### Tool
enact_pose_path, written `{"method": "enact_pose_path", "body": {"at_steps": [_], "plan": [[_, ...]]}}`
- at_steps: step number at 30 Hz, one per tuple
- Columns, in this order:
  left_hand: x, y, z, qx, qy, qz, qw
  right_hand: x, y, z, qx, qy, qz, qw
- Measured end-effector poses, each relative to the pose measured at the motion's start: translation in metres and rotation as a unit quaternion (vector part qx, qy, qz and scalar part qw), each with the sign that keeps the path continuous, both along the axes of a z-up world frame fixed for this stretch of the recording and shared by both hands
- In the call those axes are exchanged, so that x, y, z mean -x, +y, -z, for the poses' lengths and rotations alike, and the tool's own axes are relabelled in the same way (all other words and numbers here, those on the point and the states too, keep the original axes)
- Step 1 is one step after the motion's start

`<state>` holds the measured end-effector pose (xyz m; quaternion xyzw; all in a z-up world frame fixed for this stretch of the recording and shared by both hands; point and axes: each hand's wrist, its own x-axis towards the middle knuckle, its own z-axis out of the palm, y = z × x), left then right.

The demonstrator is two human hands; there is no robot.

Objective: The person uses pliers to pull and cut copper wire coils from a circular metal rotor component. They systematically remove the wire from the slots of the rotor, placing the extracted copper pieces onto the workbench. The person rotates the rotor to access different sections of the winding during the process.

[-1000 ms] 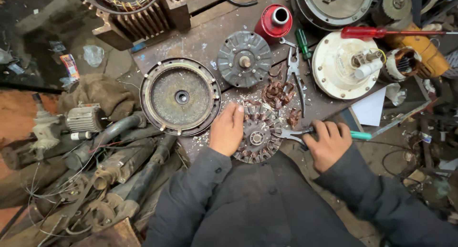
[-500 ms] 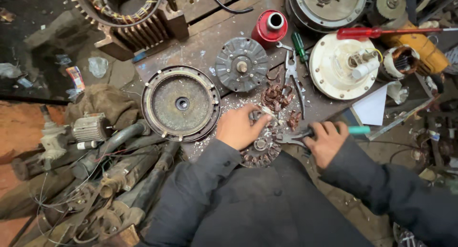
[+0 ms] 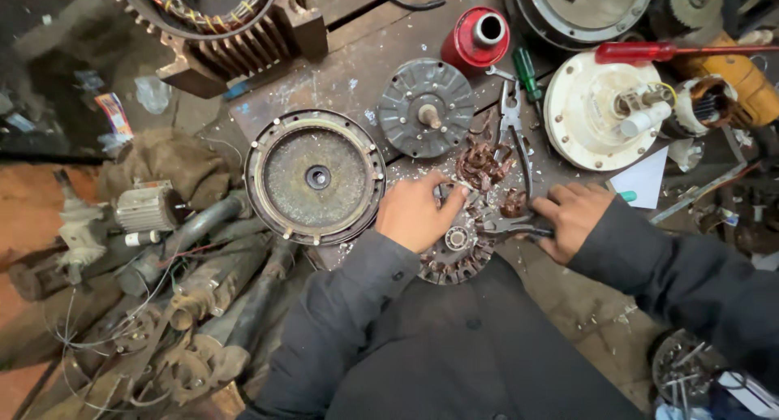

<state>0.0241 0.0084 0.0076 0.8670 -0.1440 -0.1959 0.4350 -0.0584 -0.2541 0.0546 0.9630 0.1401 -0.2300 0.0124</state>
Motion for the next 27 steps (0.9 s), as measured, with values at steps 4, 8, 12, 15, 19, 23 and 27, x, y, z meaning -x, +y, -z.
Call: {"method": "enact_pose_path", "body": {"at_steps": [4,8,12,15,19,23,27], "plan": [[-0.002,0.000,0.000,0.004,0.010,-0.009,1.000,-0.013,-0.016,0.019,-0.003,0.028,-0.032,0.999],[-0.003,0.001,-0.003,0.012,0.000,-0.003,1.000,-0.008,-0.022,0.033,-0.056,0.022,-0.015,0.998],[0.001,0.006,0.000,0.002,-0.004,-0.011,1.000,0.004,-0.016,0.026,0.023,0.060,0.028,0.998],[0.001,0.001,-0.002,-0.019,-0.020,0.005,1.000,0.011,-0.011,0.009,-0.024,-0.031,-0.010,0.999],[0.004,-0.002,-0.002,-0.015,-0.028,-0.008,0.999,0.020,-0.014,-0.008,-0.020,-0.041,0.019,0.999],[0.007,-0.002,-0.002,-0.027,-0.034,-0.008,0.999,0.021,-0.001,-0.012,0.056,-0.013,-0.052,0.997],[0.012,-0.007,-0.001,-0.050,-0.074,-0.002,0.996,0.019,0.011,-0.012,0.076,-0.111,-0.112,0.985]]}}
